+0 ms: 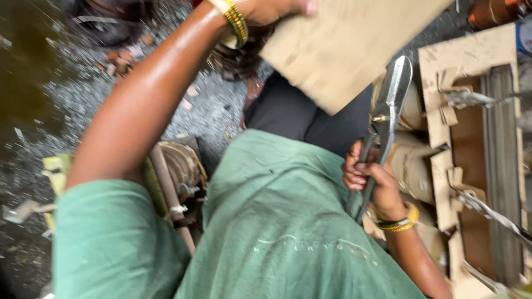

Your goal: The person cuts a rectangular piece of cardboard using shears, then folds and tears it into smaller pieces by hand. The person repeats the cutting and folding process on another piece of cardboard.

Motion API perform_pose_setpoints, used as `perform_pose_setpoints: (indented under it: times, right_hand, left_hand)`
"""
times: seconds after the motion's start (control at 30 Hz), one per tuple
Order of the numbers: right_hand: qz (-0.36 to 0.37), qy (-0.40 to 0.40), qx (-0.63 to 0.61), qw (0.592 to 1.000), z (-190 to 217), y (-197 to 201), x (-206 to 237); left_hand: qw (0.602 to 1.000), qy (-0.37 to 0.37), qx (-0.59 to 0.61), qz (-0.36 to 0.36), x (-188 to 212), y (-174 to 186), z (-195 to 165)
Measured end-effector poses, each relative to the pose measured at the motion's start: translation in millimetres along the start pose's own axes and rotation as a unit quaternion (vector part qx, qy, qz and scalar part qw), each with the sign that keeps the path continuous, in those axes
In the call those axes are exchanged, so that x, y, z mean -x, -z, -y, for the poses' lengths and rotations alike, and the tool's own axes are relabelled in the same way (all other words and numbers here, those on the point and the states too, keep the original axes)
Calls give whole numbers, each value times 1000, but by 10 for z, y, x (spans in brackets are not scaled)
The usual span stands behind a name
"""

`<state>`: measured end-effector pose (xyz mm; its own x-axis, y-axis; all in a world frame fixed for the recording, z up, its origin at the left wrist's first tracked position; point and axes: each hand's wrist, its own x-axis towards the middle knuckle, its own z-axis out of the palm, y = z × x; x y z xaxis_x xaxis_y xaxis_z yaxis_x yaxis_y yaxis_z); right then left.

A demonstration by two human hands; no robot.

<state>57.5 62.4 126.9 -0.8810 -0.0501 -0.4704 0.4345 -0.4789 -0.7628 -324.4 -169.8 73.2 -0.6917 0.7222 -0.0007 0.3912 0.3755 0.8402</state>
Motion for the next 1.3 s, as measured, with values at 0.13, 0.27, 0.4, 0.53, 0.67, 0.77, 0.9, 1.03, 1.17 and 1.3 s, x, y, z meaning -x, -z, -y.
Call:
perform_pose_setpoints:
  times: [0.13, 0.27, 0.4, 0.53, 0.67, 0.77, 0.9, 1.03, 1.17, 1.3]
  right_hand:
    - [41, -63, -82, 994, -291, 171, 14]
    - [87, -191, -225, 952, -488, 102, -275]
    - [29, -164, -159, 973, -611, 159, -249]
    - [68, -199, -92, 973, -677, 378, -148]
    - [138, -168, -53, 975, -690, 468, -234]
    - [81, -180, 132, 971, -545, 472, -214]
    - [8, -209, 273, 939, -326, 449, -63]
    - [-25, -201, 292, 935, -361, 361, 65]
    - [-52, -184, 300, 935, -457, 322, 125]
    - [-62, -187, 314, 929, -466, 341, 66]
  left_hand:
    - [988, -7, 34, 148, -241, -862, -2]
    - [992, 62, -31, 104, -345, -1181, 87]
    - [973, 218, -47, -64, 32, -1266, 159]
    - [955, 237, -26, -177, 741, -1499, 108]
    - [951, 267, 124, -99, 943, -1805, 14]
    - [943, 181, 198, -199, 789, -1824, 82]
    - [953, 129, 129, -240, 490, -1758, 359]
    - [937, 95, 256, -219, 310, -1878, 598]
    - [907, 147, 329, -219, 330, -2027, 651]
    - [889, 89, 396, -211, 474, -2174, 607]
